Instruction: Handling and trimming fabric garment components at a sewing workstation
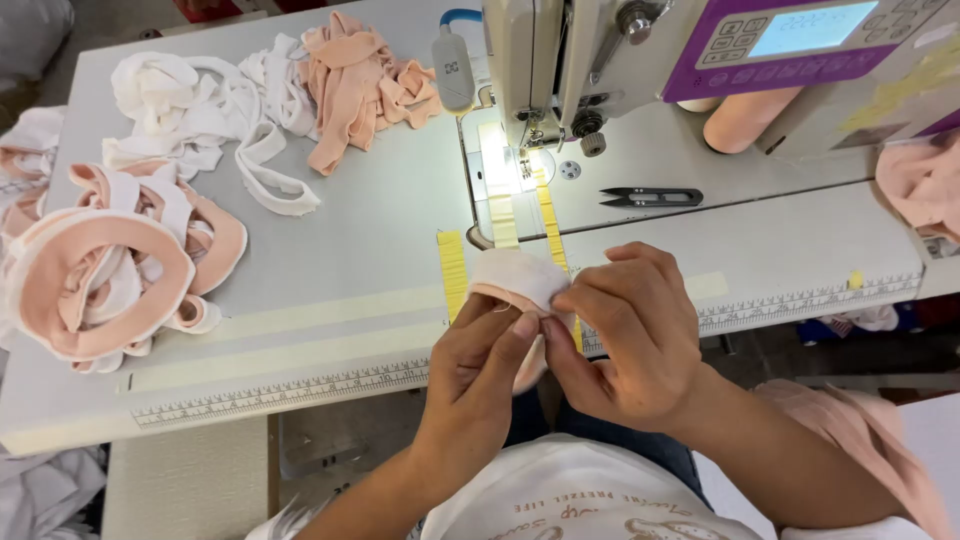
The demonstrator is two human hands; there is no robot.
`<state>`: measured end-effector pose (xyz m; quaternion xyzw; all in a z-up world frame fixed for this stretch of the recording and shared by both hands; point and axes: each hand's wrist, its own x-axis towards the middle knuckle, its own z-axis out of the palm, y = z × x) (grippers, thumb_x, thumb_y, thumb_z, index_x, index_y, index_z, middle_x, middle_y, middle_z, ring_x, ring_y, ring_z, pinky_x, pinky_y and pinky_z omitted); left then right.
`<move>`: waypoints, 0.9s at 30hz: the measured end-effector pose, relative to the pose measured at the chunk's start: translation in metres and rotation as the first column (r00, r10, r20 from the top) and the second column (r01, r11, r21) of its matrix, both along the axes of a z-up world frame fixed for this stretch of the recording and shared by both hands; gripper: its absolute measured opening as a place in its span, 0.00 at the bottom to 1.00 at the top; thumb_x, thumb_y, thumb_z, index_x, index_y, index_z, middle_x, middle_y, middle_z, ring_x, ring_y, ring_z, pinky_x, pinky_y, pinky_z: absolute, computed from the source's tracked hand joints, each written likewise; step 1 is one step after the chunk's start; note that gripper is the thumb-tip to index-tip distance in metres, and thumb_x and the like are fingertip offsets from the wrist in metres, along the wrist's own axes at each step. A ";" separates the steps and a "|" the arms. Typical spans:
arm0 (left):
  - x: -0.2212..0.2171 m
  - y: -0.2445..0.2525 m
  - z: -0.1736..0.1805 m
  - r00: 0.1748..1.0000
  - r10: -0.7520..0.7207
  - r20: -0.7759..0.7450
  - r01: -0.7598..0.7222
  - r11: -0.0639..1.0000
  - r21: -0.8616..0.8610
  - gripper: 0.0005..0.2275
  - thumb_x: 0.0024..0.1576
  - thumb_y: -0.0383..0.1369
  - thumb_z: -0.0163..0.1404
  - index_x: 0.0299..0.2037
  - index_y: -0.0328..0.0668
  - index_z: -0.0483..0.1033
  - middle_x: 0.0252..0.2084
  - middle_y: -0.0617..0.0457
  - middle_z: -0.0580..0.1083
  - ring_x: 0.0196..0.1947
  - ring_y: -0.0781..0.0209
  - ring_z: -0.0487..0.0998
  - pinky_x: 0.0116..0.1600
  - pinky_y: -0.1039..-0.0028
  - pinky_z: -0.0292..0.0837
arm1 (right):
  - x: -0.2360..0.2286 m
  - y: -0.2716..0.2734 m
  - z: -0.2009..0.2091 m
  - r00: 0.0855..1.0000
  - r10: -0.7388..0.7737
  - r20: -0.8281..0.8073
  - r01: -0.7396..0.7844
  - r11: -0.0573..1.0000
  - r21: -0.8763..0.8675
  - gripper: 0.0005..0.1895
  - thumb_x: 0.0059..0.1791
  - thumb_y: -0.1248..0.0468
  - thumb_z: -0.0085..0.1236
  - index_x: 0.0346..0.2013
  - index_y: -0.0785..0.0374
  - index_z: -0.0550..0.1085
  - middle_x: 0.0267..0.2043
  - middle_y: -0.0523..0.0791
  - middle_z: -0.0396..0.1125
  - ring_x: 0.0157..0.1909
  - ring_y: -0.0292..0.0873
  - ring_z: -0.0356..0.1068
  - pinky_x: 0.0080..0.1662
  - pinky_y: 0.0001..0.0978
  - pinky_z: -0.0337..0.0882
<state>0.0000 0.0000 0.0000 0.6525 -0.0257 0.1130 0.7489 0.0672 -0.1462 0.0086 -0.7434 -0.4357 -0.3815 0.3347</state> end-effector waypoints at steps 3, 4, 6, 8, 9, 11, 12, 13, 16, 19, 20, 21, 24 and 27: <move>0.000 0.002 0.005 1.000 -0.014 0.016 0.014 0.999 0.033 0.12 0.64 0.30 0.46 0.28 0.37 0.72 0.33 0.55 0.65 0.36 0.66 0.66 0.40 0.75 0.63 | 0.000 -0.001 0.003 1.000 0.028 0.007 -0.027 0.999 -0.028 0.02 0.49 0.71 0.54 0.32 0.68 0.73 0.32 0.49 0.69 0.31 0.45 0.67 0.50 0.47 0.70; 0.002 0.003 0.003 1.000 -0.010 0.020 0.009 1.000 0.026 0.12 0.64 0.30 0.46 0.28 0.37 0.72 0.33 0.55 0.65 0.36 0.66 0.66 0.40 0.75 0.63 | -0.001 -0.002 0.003 0.999 0.032 0.010 -0.032 0.999 -0.035 0.02 0.49 0.71 0.54 0.32 0.68 0.73 0.32 0.49 0.69 0.31 0.45 0.67 0.50 0.47 0.70; 0.003 0.004 0.001 0.999 0.019 0.045 -0.022 0.997 0.077 0.11 0.64 0.28 0.47 0.27 0.37 0.72 0.31 0.56 0.67 0.35 0.66 0.67 0.41 0.74 0.64 | -0.003 -0.004 0.004 0.951 0.159 -0.265 -0.153 0.987 0.045 0.02 0.51 0.71 0.49 0.34 0.66 0.70 0.33 0.46 0.67 0.33 0.44 0.66 0.53 0.47 0.70; 0.004 0.006 0.002 0.998 0.027 0.057 -0.033 0.994 0.106 0.11 0.63 0.27 0.47 0.26 0.38 0.70 0.30 0.57 0.66 0.34 0.66 0.65 0.39 0.74 0.62 | -0.003 -0.002 0.003 0.959 0.133 -0.250 -0.132 0.991 0.024 0.00 0.50 0.72 0.51 0.35 0.66 0.70 0.33 0.45 0.68 0.34 0.44 0.66 0.54 0.47 0.70; 0.004 0.007 0.002 0.997 0.028 0.066 -0.037 0.990 0.139 0.11 0.63 0.26 0.46 0.25 0.39 0.69 0.29 0.57 0.66 0.33 0.66 0.63 0.38 0.73 0.60 | -0.003 -0.001 0.003 0.966 0.103 -0.236 -0.104 0.995 0.009 0.01 0.49 0.72 0.53 0.35 0.65 0.70 0.33 0.45 0.69 0.35 0.44 0.67 0.54 0.47 0.69; 0.003 0.009 0.005 0.999 0.011 0.051 -0.016 0.995 0.103 0.11 0.63 0.28 0.45 0.27 0.38 0.71 0.29 0.57 0.67 0.33 0.66 0.64 0.38 0.74 0.61 | -0.003 0.002 0.002 0.989 0.056 -0.140 -0.061 0.998 -0.032 0.02 0.49 0.72 0.55 0.34 0.66 0.71 0.32 0.45 0.69 0.34 0.43 0.67 0.54 0.47 0.68; 0.003 0.009 0.006 0.999 -0.010 0.035 0.007 0.998 0.070 0.12 0.64 0.29 0.45 0.28 0.37 0.74 0.28 0.57 0.68 0.34 0.67 0.66 0.39 0.74 0.63 | -0.003 0.003 0.002 0.999 0.008 -0.043 -0.011 0.998 -0.064 0.02 0.48 0.73 0.57 0.34 0.66 0.72 0.30 0.44 0.69 0.32 0.42 0.66 0.54 0.47 0.67; 0.004 0.010 0.004 0.999 -0.009 0.036 0.007 0.998 0.068 0.12 0.64 0.29 0.45 0.28 0.37 0.74 0.28 0.57 0.68 0.34 0.67 0.66 0.39 0.74 0.63 | -0.003 0.003 0.001 0.999 0.009 -0.043 -0.012 0.998 -0.066 0.02 0.48 0.73 0.57 0.34 0.66 0.72 0.30 0.44 0.69 0.32 0.42 0.66 0.54 0.47 0.67; 0.005 0.012 0.004 0.995 0.025 0.100 -0.043 0.981 0.187 0.12 0.64 0.27 0.45 0.25 0.40 0.69 0.26 0.59 0.63 0.31 0.67 0.62 0.37 0.74 0.59 | -0.005 0.002 0.005 0.989 0.032 -0.141 -0.037 0.999 -0.031 0.02 0.47 0.74 0.52 0.32 0.65 0.70 0.31 0.44 0.67 0.30 0.43 0.64 0.55 0.48 0.69; 0.006 0.013 0.009 0.988 0.050 0.146 -0.082 0.973 0.217 0.09 0.63 0.26 0.45 0.31 0.36 0.76 0.30 0.56 0.71 0.33 0.66 0.67 0.38 0.74 0.63 | -0.006 0.001 0.018 0.868 0.208 -0.452 -0.176 0.978 0.111 0.06 0.51 0.72 0.50 0.28 0.65 0.68 0.27 0.44 0.64 0.31 0.44 0.62 0.46 0.37 0.66; 0.007 0.012 0.009 0.987 0.069 0.146 -0.103 0.964 0.246 0.08 0.63 0.26 0.46 0.31 0.38 0.75 0.29 0.57 0.69 0.31 0.67 0.66 0.36 0.75 0.63 | -0.007 0.000 0.017 0.836 0.231 -0.497 -0.185 0.972 0.142 0.06 0.51 0.72 0.51 0.29 0.65 0.69 0.27 0.44 0.64 0.32 0.43 0.63 0.44 0.34 0.65; 0.007 0.012 0.009 0.985 0.086 0.147 -0.125 0.953 0.275 0.07 0.62 0.26 0.47 0.30 0.39 0.74 0.27 0.58 0.67 0.29 0.68 0.65 0.35 0.75 0.62 | -0.007 0.000 0.017 0.802 0.255 -0.540 -0.191 0.966 0.173 0.06 0.51 0.71 0.51 0.29 0.65 0.69 0.27 0.44 0.63 0.33 0.42 0.63 0.42 0.31 0.65; 0.011 0.010 0.001 0.964 0.116 0.240 -0.182 0.944 0.275 0.07 0.61 0.23 0.50 0.29 0.38 0.73 0.27 0.57 0.66 0.29 0.67 0.64 0.33 0.77 0.60 | -0.009 0.000 0.017 0.802 0.250 -0.542 -0.198 0.968 0.153 0.06 0.51 0.70 0.52 0.29 0.64 0.69 0.27 0.43 0.64 0.33 0.42 0.62 0.43 0.31 0.64; 0.017 0.010 -0.002 0.895 0.140 0.423 -0.313 0.872 0.375 0.09 0.56 0.18 0.49 0.26 0.39 0.67 0.26 0.55 0.64 0.27 0.63 0.63 0.31 0.74 0.57 | -0.010 0.002 0.018 0.844 0.206 -0.495 -0.197 0.978 0.072 0.05 0.50 0.71 0.51 0.29 0.63 0.68 0.25 0.41 0.61 0.31 0.42 0.61 0.48 0.36 0.64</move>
